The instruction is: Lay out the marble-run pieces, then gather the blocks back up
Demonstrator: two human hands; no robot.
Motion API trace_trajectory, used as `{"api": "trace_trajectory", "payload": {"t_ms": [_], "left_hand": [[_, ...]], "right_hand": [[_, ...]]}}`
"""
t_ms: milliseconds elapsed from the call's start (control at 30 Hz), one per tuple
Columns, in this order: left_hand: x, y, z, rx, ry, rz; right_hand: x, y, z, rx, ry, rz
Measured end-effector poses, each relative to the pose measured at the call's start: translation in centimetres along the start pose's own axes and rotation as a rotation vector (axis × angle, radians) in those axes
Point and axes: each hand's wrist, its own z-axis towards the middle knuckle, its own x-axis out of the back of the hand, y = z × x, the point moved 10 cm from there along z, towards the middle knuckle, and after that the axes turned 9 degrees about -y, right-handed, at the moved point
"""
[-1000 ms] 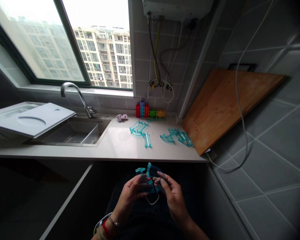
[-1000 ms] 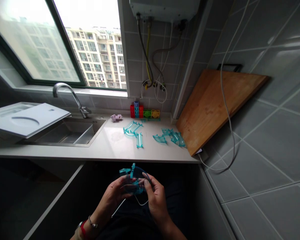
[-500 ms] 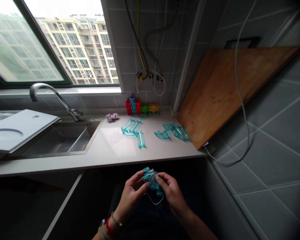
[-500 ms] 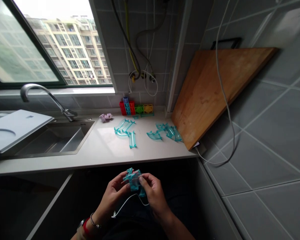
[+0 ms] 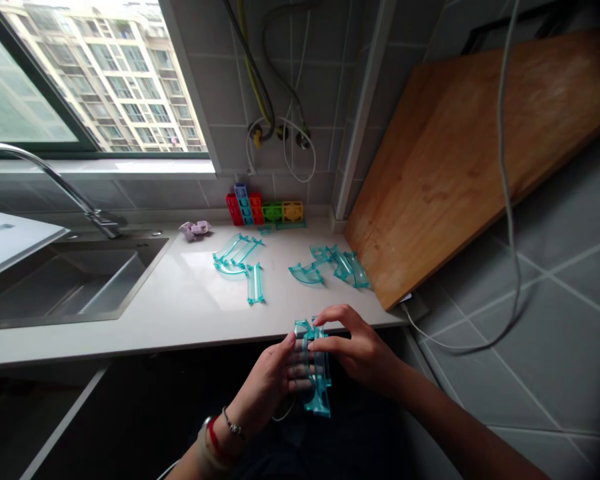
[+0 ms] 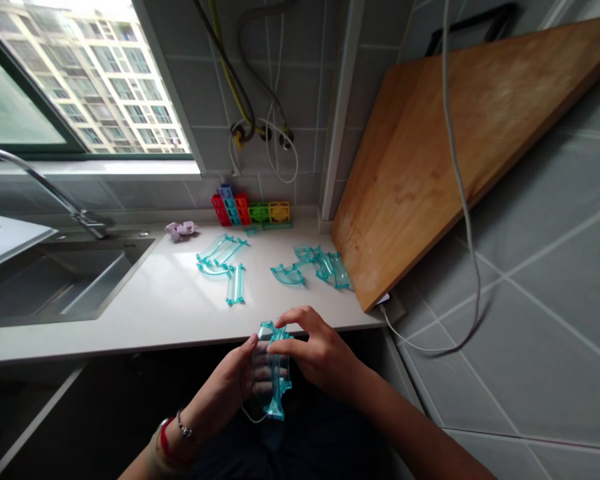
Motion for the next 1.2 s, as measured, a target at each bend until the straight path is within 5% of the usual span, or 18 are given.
{"api": "trace_trajectory", "payload": {"t_ms": [233,400,533,967,1200], "left_hand": [[0.3,0.0,0.9,-0.026,0.05,0.098],[1.1,2.8,1.4,-0.192,0.118,0.206],[0.5,5.4,1.3,-0.325,0.111,0.384],[-2.5,7.6,0.3,-0.518,-0.015,0.717],[-2.9,8.4,-1.2,-0.631,-0.011,0.84]], "right_hand": [[-1.9,2.7,-1.4,0.042,0.082,0.166],[-2.0,7.5,-2.0,-0.331,0.251,0.446],[-5.2,9.5,-2.1,-0.524,0.032,0.835],[-1.9,7.7,-2.2,-0.297,0.12,0.749],[-1.4,6.0,-1.2,-0.188,-0.016,0.616]]}}
